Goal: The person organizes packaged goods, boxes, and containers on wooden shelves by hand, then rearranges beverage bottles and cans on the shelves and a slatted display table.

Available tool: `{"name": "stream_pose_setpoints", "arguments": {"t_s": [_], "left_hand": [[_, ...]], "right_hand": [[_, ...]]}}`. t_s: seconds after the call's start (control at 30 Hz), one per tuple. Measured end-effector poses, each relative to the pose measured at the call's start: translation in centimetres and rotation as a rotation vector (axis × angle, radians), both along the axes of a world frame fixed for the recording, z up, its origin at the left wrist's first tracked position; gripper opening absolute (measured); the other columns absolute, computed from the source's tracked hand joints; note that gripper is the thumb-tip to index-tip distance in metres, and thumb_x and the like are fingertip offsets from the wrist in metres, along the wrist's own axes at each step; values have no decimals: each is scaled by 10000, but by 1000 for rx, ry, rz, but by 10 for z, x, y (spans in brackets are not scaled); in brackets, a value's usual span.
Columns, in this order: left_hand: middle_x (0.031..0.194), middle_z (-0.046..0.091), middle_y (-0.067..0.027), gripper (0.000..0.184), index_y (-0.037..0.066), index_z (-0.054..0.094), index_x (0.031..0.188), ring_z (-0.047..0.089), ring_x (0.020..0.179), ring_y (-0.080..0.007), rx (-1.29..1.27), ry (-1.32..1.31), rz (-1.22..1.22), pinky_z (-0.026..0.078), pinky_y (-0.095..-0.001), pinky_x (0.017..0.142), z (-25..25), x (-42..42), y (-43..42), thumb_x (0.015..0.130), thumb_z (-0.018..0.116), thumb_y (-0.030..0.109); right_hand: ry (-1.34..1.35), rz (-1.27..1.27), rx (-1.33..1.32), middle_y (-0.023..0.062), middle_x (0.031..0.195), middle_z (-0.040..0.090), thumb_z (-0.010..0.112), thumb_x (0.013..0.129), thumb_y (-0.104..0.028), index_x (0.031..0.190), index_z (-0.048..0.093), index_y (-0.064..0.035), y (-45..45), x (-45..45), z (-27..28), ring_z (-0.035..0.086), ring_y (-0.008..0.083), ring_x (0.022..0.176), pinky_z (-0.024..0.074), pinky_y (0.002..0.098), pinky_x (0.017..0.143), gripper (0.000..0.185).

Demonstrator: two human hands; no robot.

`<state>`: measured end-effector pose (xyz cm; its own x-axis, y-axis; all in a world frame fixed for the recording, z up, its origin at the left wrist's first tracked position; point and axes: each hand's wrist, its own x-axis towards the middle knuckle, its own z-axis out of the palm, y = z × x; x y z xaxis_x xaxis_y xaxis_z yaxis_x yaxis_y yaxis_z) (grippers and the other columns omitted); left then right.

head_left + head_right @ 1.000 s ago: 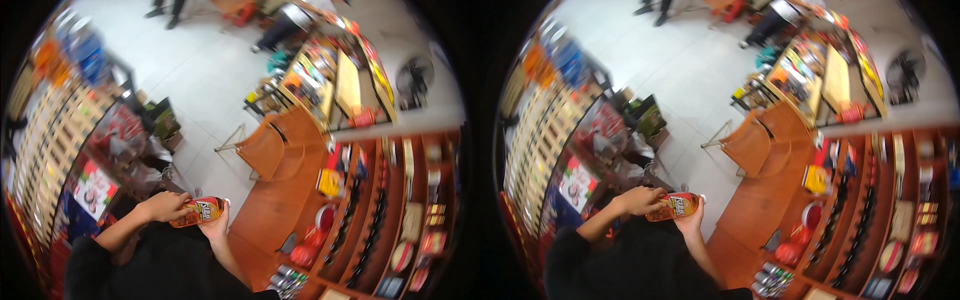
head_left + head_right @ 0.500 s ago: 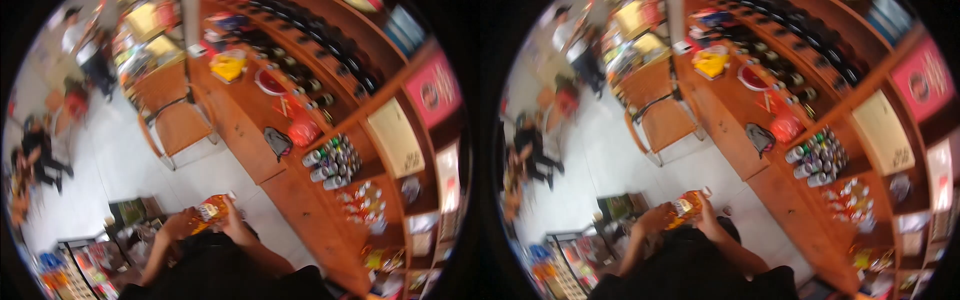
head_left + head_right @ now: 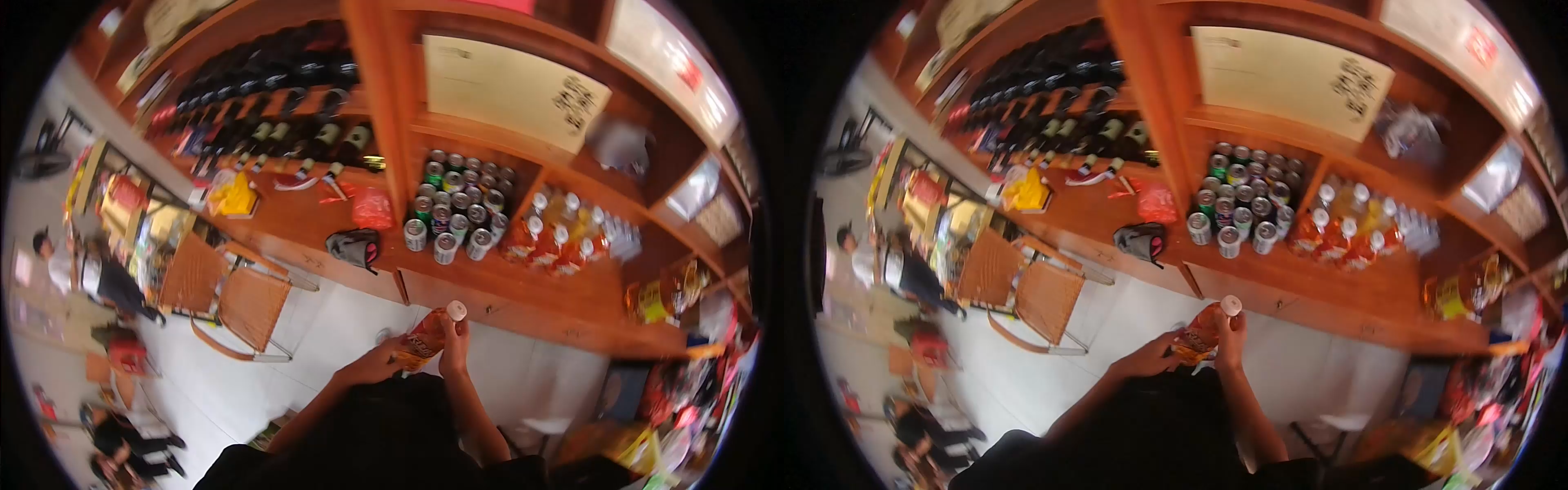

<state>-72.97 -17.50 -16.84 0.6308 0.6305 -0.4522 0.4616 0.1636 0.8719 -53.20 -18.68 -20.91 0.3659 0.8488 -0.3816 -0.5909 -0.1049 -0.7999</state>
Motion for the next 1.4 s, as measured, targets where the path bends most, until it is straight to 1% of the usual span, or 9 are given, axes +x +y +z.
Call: {"name": "stream_pose_setpoints", "arguments": {"t_s": [0.2, 0.4, 0.5, 0.53, 0.67, 0.9, 1.03, 1.3, 1.4], "left_hand": [[1003, 660, -81, 462, 25, 518, 1366, 614, 811, -142, -126, -44, -278, 499, -312, 742, -81, 66, 27, 974, 630, 243], [1219, 668, -137, 452, 19, 564, 1337, 621, 1129, -231, -182, 10, -572, 462, -342, 998, -79, 117, 72, 985, 609, 298], [1189, 676, -134, 424, 29, 615, 1272, 627, 1096, -223, -209, 53, -681, 471, -346, 966, -122, 134, 97, 984, 593, 339], [893, 637, -31, 285, 58, 650, 1103, 589, 820, -148, -123, -144, -668, 490, -313, 773, -127, 135, 103, 978, 619, 312], [844, 623, -14, 349, 60, 645, 1127, 579, 731, -139, -209, -89, -591, 496, -308, 685, -90, 141, 140, 944, 641, 358], [737, 612, -12, 309, 41, 609, 948, 601, 695, -142, -169, -160, -638, 484, -300, 645, -144, 177, 189, 919, 651, 346], [1151, 645, -52, 394, 65, 572, 1253, 660, 833, -144, -316, 89, -516, 537, -308, 704, -100, 224, 186, 953, 640, 311], [977, 665, -10, 315, 74, 622, 1202, 629, 824, -127, -191, -37, -413, 531, -292, 623, -83, 376, 136, 927, 661, 222], [1021, 663, -47, 345, 46, 597, 1222, 654, 825, -146, -351, -20, -277, 542, -299, 651, -133, 416, 99, 960, 637, 267]], "right_hand": [[-457, -134, -11, 98, 983, 683, 855, 752, -85, 1114, 546, 7, -34, 26, -7, 676, 162, 900, 564, 326, 808, 485], [-775, -60, -182, 149, 1016, 722, 887, 731, -152, 1112, 585, 47, -35, 75, 2, 701, 186, 940, 578, 355, 843, 526], [-891, 103, -190, 133, 1070, 720, 898, 702, -199, 1096, 634, 8, -15, 88, 10, 699, 201, 991, 559, 354, 886, 517], [-1002, 187, -268, 113, 1086, 727, 904, 694, -255, 1113, 653, -40, -5, 92, 14, 708, 225, 995, 552, 359, 908, 534], [-1161, 510, -335, 112, 1083, 726, 858, 734, -370, 1150, 666, -124, 46, 111, 41, 695, 315, 1009, 548, 393, 902, 520], [-1219, 443, -206, 173, 1101, 707, 823, 782, -331, 1238, 601, -115, 83, 137, 37, 661, 397, 1046, 536, 455, 889, 551], [-1205, 399, -266, 213, 1113, 691, 823, 774, -316, 1245, 560, -95, 72, 182, 30, 647, 424, 1053, 532, 477, 878, 583], [-1360, 431, -348, 231, 938, 712, 806, 756, -495, 1228, 559, -120, 42, 346, 22, 681, 435, 887, 555, 508, 763, 652], [-1421, 433, -145, 205, 841, 716, 807, 752, -489, 1197, 598, -118, 24, 404, 6, 691, 421, 750, 562, 501, 660, 615]]}}
